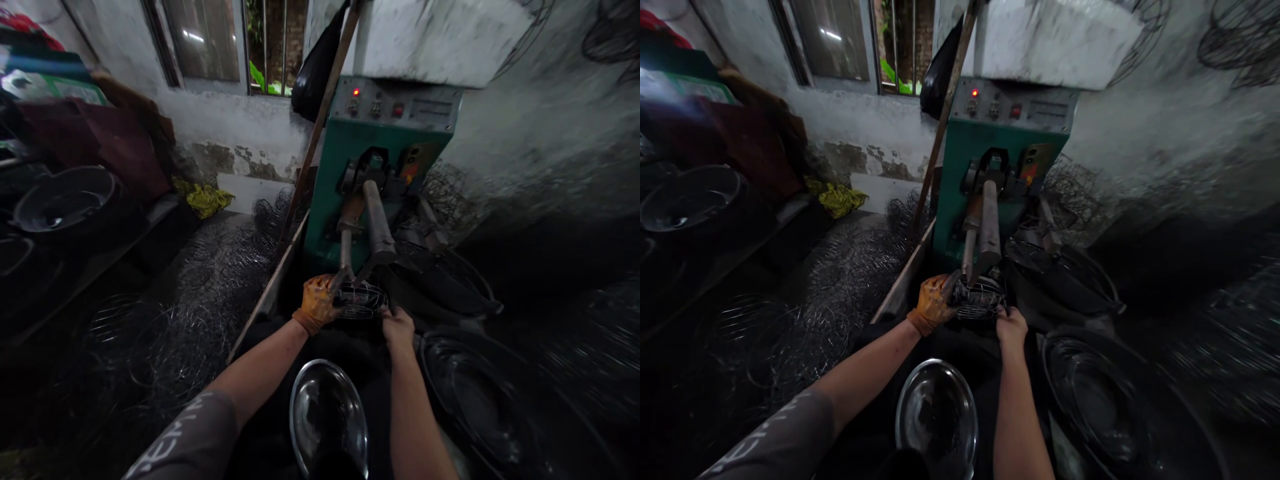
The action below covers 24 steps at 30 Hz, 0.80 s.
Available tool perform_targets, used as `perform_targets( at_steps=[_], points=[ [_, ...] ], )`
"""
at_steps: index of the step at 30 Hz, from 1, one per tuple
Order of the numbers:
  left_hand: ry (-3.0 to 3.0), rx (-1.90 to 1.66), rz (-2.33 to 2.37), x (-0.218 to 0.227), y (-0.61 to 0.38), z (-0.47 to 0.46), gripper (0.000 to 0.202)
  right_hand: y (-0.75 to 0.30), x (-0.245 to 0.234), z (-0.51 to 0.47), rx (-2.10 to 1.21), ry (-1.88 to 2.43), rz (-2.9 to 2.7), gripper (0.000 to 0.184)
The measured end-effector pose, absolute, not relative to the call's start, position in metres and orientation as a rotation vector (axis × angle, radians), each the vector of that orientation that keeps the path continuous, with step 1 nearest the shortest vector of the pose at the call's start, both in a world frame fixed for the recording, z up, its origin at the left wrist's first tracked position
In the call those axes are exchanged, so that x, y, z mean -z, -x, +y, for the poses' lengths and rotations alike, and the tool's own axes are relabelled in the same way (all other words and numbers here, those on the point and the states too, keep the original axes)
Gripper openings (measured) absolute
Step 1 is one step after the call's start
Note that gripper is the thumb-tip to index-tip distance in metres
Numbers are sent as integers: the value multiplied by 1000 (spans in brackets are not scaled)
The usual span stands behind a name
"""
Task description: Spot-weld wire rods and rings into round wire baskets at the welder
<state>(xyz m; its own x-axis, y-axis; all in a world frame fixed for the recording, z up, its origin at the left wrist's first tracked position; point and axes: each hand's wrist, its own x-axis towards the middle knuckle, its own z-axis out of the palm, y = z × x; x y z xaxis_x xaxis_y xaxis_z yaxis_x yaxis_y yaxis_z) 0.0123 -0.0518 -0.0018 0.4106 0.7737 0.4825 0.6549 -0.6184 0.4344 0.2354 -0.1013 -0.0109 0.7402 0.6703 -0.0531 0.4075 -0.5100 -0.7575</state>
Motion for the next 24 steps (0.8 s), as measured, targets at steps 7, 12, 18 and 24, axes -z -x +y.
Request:
perform_targets(
  at_steps=[7, 12, 18, 24],
  points=[
    [-2499, -1021, 1266, 2, -14, -51, 79, -238, 16, -99, -444, 2195, -858, 23],
    [-2469, -1068, 1296, 8, -7, -50, 87, -236, 18, -98, -457, 2231, -919, 26],
    [-2363, -1023, 1432, 19, 6, -46, 97, -237, 25, -95, -417, 2187, -917, 29],
    [-2443, -1128, 1315, 13, -1, -46, 91, -245, 41, -98, -466, 2112, -796, 27]
  ],
)
